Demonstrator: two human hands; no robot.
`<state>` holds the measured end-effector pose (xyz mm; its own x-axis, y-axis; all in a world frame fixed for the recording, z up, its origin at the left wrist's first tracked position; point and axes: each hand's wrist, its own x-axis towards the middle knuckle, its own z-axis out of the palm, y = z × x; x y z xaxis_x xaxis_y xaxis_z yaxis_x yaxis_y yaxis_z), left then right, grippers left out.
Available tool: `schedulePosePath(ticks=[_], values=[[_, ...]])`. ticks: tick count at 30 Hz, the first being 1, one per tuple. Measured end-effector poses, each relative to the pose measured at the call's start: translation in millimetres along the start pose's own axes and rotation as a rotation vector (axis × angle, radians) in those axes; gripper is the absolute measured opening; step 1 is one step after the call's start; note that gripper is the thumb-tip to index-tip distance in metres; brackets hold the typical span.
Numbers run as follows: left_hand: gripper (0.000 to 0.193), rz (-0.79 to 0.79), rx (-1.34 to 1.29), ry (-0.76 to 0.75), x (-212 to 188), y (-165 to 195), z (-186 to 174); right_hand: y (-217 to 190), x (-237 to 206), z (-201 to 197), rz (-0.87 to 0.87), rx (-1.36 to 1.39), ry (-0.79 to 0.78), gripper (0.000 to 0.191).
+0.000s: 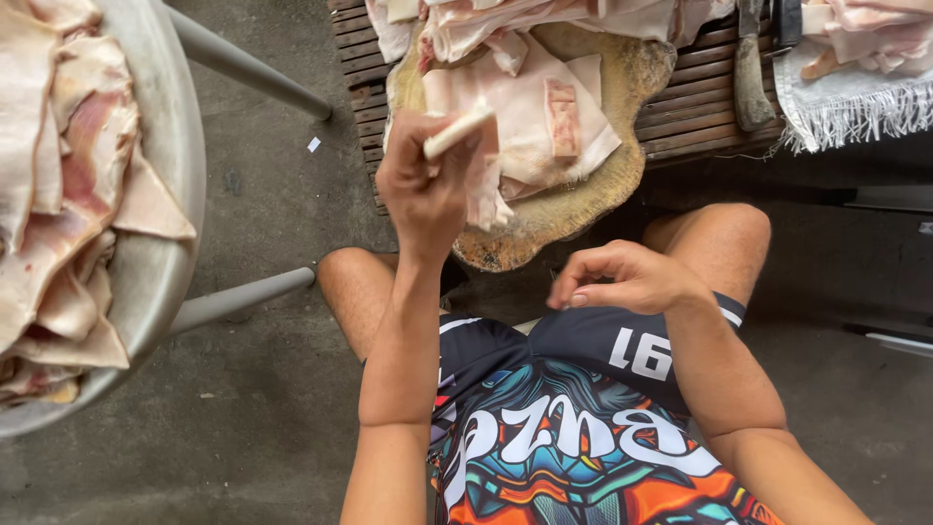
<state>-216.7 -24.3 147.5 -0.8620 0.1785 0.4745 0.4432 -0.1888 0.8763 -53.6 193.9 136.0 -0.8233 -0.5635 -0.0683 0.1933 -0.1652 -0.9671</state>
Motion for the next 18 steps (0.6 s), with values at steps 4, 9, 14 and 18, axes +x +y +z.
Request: schedulePosePath(ticks=[4, 9, 14, 18], values=[[0.020, 0.009, 0.069, -0.080, 19.5, -73.3, 10.0, 25.0, 70.9, 41.2, -0.100, -0.736, 0.066, 0.007], [0.022, -0.372, -0.322, 0.016, 26.4, -114.8, 8.7, 40.7, 93.6, 39.8, 0.008, -0.899, 0.132, 0.012], [0.021, -0.226, -0.110, 0.159, 10.9, -96.1, -0.1, 37.1, 81.9, 36.4, -0.014, -0.888, 0.154, 0.012], [0.021, -0.180, 0.420, 0.164, -18.9, -49.5, -10.3, 39.5, 76.3, 28.7, -0.068, -0.789, 0.137, 0.011]])
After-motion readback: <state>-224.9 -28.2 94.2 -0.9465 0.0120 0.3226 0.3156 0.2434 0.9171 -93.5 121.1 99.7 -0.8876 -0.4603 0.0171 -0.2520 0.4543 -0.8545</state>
